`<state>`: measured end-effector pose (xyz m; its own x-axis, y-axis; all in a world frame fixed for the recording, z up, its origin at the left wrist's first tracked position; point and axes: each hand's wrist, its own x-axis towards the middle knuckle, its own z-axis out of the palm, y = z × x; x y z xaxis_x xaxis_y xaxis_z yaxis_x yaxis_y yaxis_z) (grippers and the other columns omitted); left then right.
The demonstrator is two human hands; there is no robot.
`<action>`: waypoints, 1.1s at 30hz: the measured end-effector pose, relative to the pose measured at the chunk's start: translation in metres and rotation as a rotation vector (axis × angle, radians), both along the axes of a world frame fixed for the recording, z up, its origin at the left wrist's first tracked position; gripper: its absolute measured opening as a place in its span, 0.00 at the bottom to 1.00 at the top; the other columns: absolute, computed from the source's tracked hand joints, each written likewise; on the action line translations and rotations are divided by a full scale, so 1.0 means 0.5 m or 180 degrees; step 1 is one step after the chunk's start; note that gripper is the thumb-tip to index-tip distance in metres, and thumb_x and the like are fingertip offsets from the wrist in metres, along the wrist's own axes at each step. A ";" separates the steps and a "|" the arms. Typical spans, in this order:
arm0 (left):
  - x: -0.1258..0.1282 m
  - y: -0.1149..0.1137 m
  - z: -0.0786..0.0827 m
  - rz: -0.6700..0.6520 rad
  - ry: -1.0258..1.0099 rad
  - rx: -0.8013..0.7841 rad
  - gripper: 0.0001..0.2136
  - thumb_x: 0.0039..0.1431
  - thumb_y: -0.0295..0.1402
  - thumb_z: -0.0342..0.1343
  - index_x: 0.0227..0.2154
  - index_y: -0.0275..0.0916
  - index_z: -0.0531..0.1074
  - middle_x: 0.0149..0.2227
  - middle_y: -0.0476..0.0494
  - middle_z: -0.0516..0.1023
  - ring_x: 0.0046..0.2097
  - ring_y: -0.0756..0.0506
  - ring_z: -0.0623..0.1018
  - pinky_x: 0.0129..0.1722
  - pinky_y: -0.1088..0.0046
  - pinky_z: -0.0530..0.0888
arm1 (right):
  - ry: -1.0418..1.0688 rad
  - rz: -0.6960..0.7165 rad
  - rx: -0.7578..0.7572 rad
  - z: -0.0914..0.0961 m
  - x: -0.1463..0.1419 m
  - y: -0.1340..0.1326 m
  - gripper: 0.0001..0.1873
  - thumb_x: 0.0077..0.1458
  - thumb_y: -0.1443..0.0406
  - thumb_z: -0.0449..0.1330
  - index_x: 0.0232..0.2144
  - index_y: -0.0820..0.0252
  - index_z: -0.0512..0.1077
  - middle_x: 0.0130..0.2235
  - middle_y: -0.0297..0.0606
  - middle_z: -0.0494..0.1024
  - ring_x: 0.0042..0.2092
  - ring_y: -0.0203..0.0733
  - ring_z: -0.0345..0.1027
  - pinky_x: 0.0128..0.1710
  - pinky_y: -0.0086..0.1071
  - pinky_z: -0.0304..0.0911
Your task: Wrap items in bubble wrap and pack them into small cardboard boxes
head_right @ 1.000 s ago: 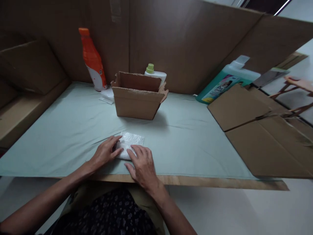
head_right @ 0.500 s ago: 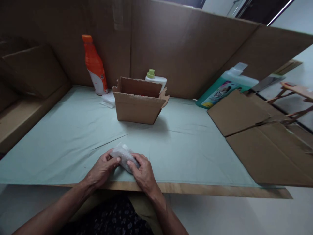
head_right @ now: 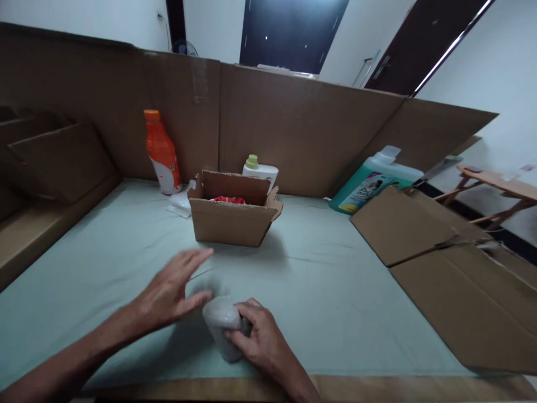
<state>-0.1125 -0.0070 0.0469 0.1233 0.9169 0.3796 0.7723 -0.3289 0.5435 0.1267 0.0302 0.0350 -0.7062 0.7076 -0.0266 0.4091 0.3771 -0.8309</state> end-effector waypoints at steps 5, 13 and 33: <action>-0.057 0.178 0.112 0.0755 0.0834 0.1165 0.22 0.59 0.28 0.58 0.57 0.33 0.69 0.60 0.29 0.71 0.68 0.30 0.62 0.63 0.45 0.62 | -0.0230 0.0121 0.0333 0.066 0.017 0.047 0.08 0.54 0.63 0.63 0.24 0.58 0.73 0.27 0.35 0.76 0.35 0.42 0.68 0.34 0.31 0.61; -0.071 0.178 0.018 0.0602 0.0890 0.1699 0.09 0.65 0.23 0.52 0.41 0.39 0.75 0.42 0.43 0.83 0.55 0.37 0.76 0.62 0.43 0.60 | 0.1040 -0.1405 0.1170 0.159 0.079 0.147 0.12 0.50 0.54 0.70 0.33 0.52 0.77 0.27 0.32 0.78 0.26 0.41 0.70 0.24 0.32 0.68; -0.069 0.188 0.026 0.0587 0.0811 0.1636 0.08 0.64 0.23 0.53 0.39 0.38 0.75 0.41 0.43 0.83 0.42 0.42 0.80 0.61 0.46 0.62 | -0.3371 -0.0553 0.1907 0.231 -0.196 0.430 0.20 0.59 0.62 0.57 0.49 0.67 0.78 0.49 0.58 0.81 0.51 0.60 0.76 0.45 0.42 0.68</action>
<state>-0.1471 0.0873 0.0598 0.1249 0.6387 0.7592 0.9266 -0.3486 0.1408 0.0286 0.2450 0.1508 -0.4288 0.8877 -0.1678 0.8593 0.4581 0.2276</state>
